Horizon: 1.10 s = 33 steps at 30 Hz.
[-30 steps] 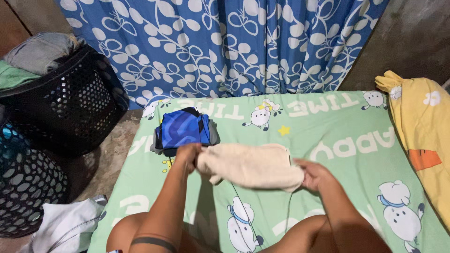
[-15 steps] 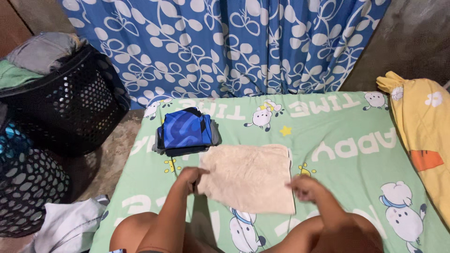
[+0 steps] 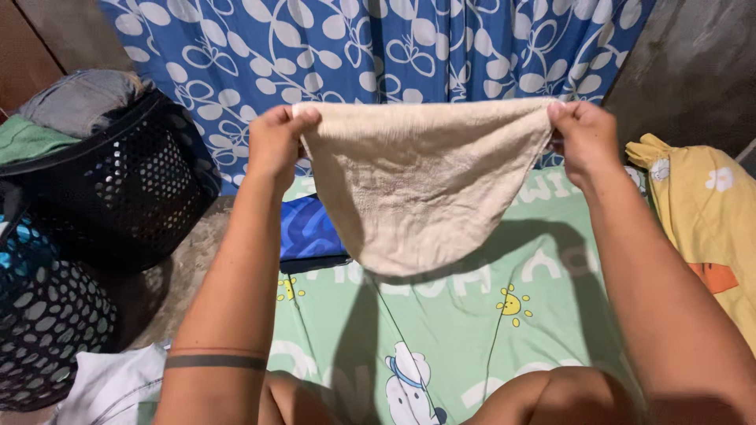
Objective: The person folds several items of clothing one by one on a bed, including a gray t-shirt, dark shorts, a gray tank top, a blue jersey, and a beige towel. Each item is smoothed, folded into a compact rectangle, and stacked on the bed.
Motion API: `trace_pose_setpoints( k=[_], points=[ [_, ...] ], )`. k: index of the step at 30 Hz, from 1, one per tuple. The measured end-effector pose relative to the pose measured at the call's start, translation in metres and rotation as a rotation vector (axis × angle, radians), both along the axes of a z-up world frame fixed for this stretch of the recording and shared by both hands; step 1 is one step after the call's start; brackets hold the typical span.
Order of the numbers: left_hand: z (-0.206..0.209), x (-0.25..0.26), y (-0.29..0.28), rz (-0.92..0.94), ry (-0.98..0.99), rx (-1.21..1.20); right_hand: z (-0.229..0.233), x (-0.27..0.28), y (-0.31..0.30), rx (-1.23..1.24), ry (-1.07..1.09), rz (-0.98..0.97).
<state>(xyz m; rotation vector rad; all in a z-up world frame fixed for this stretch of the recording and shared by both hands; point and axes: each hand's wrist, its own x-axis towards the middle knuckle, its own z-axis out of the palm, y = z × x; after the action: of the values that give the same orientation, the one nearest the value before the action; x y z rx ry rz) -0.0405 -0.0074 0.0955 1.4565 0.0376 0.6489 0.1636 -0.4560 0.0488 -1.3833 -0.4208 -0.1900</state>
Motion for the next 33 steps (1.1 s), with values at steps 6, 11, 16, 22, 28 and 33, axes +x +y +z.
trace_pose_setpoints(
  k=[6, 11, 16, 22, 28, 33],
  points=[
    [0.008, -0.008, -0.015, 0.26, -0.009, 0.044, 0.0, -0.017, 0.015, 0.256, -0.05, -0.113],
    [-0.018, 0.0, -0.001, 0.087, -0.073, 0.038, -0.026, -0.025, 0.011, 0.297, -0.036, 0.039],
    [-0.032, 0.008, 0.011, -0.01, -0.082, 0.288, -0.044, -0.033, 0.005, -0.022, -0.134, -0.029],
    [-0.042, -0.003, 0.0, 0.443, -0.03, 0.909, -0.062, -0.042, 0.006, -0.271, -0.34, -0.34],
    [-0.017, -0.032, -0.028, -0.123, -0.211, 0.077, -0.032, -0.078, 0.019, 0.376, -0.338, -0.164],
    [0.025, -0.102, -0.057, -0.445, -0.687, -0.059, 0.025, -0.177, 0.023, 0.527, -0.726, -0.526]
  ],
)
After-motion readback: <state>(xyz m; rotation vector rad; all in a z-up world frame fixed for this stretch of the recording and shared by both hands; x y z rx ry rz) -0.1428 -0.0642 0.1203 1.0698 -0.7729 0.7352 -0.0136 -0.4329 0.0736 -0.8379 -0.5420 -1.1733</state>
